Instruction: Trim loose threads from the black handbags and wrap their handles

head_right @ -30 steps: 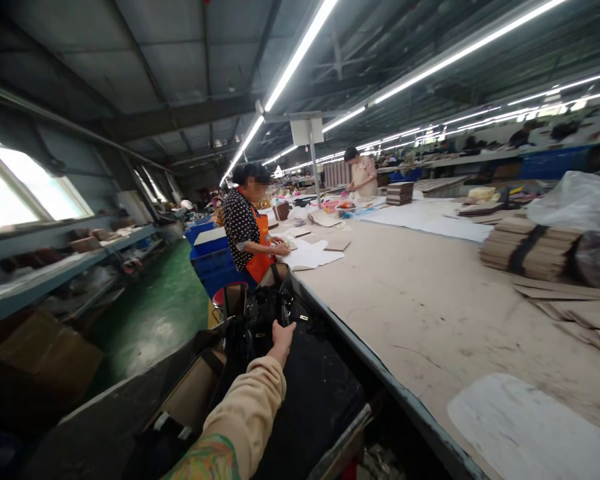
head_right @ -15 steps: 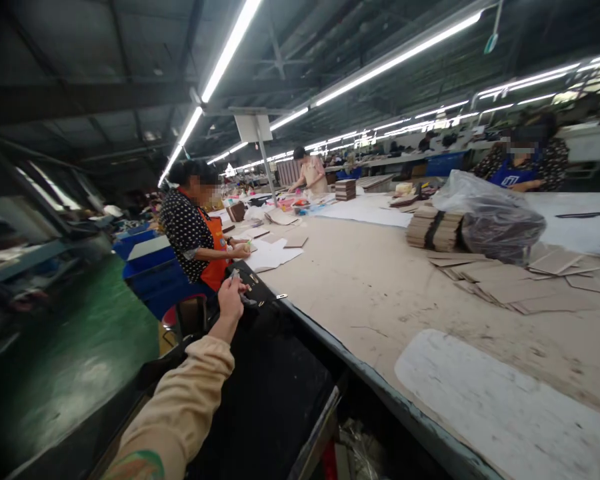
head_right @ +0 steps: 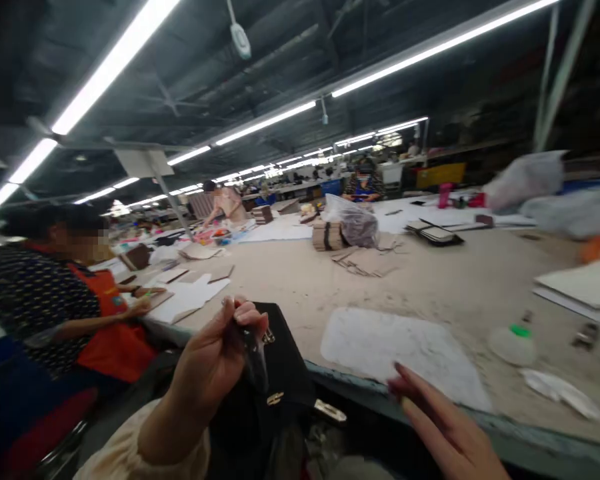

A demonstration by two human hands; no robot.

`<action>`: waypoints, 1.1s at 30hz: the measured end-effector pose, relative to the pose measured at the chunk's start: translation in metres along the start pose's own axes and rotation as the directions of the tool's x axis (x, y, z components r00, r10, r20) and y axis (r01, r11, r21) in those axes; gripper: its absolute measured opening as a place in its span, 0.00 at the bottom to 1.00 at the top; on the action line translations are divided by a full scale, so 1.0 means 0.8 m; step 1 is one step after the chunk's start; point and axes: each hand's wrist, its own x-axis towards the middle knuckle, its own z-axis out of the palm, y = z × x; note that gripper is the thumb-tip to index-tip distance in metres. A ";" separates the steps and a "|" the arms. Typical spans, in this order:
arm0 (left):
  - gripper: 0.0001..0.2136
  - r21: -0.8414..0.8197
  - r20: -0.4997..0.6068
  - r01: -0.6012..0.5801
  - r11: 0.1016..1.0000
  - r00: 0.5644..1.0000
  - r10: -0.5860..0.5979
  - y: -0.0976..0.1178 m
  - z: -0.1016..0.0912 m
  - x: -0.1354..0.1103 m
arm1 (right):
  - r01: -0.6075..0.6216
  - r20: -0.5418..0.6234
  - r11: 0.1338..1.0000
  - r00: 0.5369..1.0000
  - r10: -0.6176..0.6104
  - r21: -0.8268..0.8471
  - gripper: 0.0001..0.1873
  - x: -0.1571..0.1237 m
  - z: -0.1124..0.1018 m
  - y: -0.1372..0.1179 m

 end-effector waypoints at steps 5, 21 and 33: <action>0.04 0.079 0.148 0.194 0.978 0.968 -0.204 -0.089 0.037 -0.004 | 0.265 0.254 0.957 0.940 -0.230 -0.116 0.26 0.009 0.012 -0.061; 0.12 0.879 0.403 -0.293 0.377 0.879 -0.256 -0.146 0.008 0.037 | -0.108 -0.299 0.830 0.901 0.314 0.547 0.13 0.015 -0.082 -0.040; 0.12 0.951 0.285 -0.122 0.284 0.699 -0.655 -0.339 -0.061 -0.020 | -0.129 -0.097 0.819 0.971 0.219 0.559 0.11 -0.032 -0.103 -0.087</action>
